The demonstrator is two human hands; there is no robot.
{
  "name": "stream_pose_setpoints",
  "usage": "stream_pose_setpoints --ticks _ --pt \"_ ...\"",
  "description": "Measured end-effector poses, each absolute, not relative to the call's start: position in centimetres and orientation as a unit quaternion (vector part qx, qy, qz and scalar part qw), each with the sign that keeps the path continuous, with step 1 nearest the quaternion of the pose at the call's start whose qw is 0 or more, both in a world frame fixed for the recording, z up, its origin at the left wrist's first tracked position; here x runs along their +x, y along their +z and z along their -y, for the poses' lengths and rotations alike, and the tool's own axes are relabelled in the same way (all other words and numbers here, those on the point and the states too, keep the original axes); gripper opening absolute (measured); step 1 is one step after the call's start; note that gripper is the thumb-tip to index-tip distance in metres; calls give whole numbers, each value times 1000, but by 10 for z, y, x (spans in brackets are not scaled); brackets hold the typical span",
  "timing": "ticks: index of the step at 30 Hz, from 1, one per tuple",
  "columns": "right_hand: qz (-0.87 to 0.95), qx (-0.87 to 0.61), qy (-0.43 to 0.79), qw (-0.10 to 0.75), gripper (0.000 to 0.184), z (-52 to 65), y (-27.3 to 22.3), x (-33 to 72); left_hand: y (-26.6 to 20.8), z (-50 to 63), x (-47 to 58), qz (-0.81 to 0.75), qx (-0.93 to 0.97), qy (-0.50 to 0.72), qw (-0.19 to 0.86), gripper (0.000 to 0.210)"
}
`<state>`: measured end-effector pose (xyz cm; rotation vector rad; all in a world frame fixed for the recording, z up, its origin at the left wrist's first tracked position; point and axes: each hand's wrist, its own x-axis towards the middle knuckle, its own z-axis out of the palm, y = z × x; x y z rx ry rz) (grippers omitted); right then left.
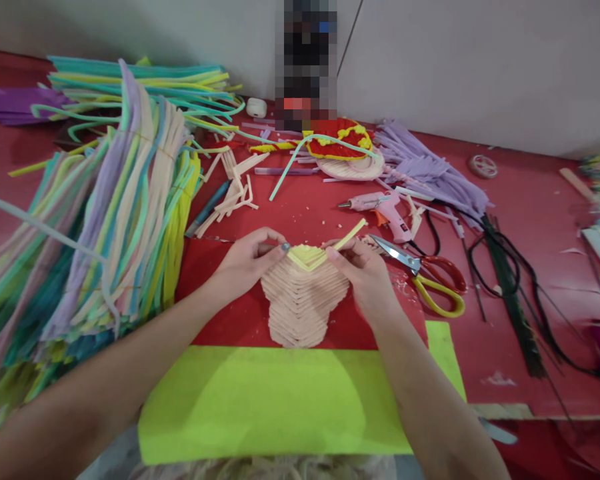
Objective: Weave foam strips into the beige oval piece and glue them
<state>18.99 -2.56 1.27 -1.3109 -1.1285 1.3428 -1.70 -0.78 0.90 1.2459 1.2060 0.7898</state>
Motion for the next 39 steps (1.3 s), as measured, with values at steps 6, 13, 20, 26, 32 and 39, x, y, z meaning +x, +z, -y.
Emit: stream_pose_setpoints --ticks 6,13,20,26,32,39 --pt "462 -544 528 459 19 27 10 187 7 9 -18 -509 537 348 576 26" --pt "452 -534 529 479 19 28 10 184 11 11 -15 -510 530 304 606 39" --pt "448 -528 533 487 18 31 11 179 12 10 -14 -525 565 308 557 27" --pt "468 -543 514 471 20 30 13 180 12 10 -15 -531 572 311 543 29" --pt "480 -547 492 477 17 29 12 181 10 10 -16 -532 545 327 560 29" --pt "477 -543 500 477 18 30 14 180 6 10 -17 -522 525 345 577 30"
